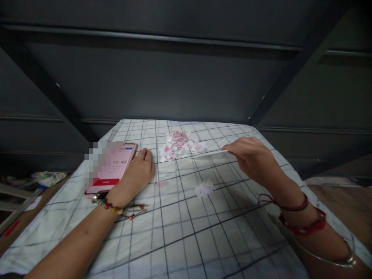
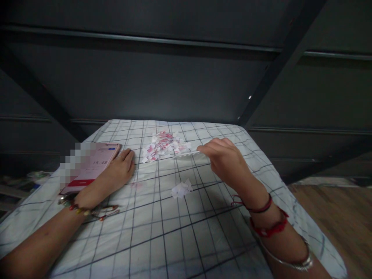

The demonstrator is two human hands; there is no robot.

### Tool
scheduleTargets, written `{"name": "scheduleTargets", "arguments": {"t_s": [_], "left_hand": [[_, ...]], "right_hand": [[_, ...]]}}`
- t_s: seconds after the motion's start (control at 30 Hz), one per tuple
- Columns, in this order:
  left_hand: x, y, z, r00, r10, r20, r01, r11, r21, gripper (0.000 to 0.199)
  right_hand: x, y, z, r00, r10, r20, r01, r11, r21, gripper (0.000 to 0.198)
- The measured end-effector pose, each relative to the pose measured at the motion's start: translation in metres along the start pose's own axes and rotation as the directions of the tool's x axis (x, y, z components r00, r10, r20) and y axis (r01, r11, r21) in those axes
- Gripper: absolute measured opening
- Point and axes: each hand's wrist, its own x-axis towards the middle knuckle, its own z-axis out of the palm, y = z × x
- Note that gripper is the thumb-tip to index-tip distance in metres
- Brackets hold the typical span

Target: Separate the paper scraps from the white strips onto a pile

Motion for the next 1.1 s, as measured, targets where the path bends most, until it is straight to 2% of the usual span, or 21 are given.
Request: {"name": "scheduleTargets", "arguments": {"t_s": [0.17,0.33,0.5,0.6,0.73,0.87,0.97,1.1], "left_hand": [[0.0,0.0,0.003,1.0,-0.003,-0.013,0.004,1.0,0.029,0.04],[0.0,-0.002,0.005,1.0,-0.005,-0.009,0.005,0.998,0.064,0.041],[0.0,-0.004,0.006,1.0,0.018,-0.012,-0.017,0.999,0.035,0.042],[0.0,-0.003,0.005,1.0,0.008,-0.007,-0.007,0.999,0.043,0.043],[0.0,-0.001,0.001,1.0,0.009,0.014,-0.009,1.0,0.027,0.043],[0.002,0.0,-0.001,0.999,0.007,0.036,-0.007,1.0,0.019,0.042],[0.002,-0.001,-0.002,0.999,0.006,0.047,-0.007,1.0,0.018,0.042],[0.002,-0.001,-0.002,0.998,0.009,0.06,-0.01,1.0,0.014,0.044]], "right_hand": [[0.001,-0.002,0.002,0.994,0.039,-0.101,-0.042,0.999,-0.026,0.03],[0.003,-0.008,0.012,0.999,-0.008,-0.031,0.008,1.0,0.019,0.04],[0.002,0.002,-0.001,0.999,-0.026,0.036,0.025,0.999,0.042,0.04],[-0.001,0.009,-0.008,0.999,-0.027,-0.036,0.027,1.0,-0.006,0.033],[-0.003,0.011,-0.004,0.991,0.026,-0.134,-0.04,0.993,-0.108,0.026],[-0.003,0.009,0.004,0.998,0.005,-0.069,-0.015,0.989,-0.147,0.03],[-0.003,0.01,0.002,0.999,-0.022,-0.03,0.019,0.995,-0.101,0.029],[-0.005,0.012,-0.004,0.997,-0.002,-0.083,-0.005,0.997,-0.076,0.023]]}}
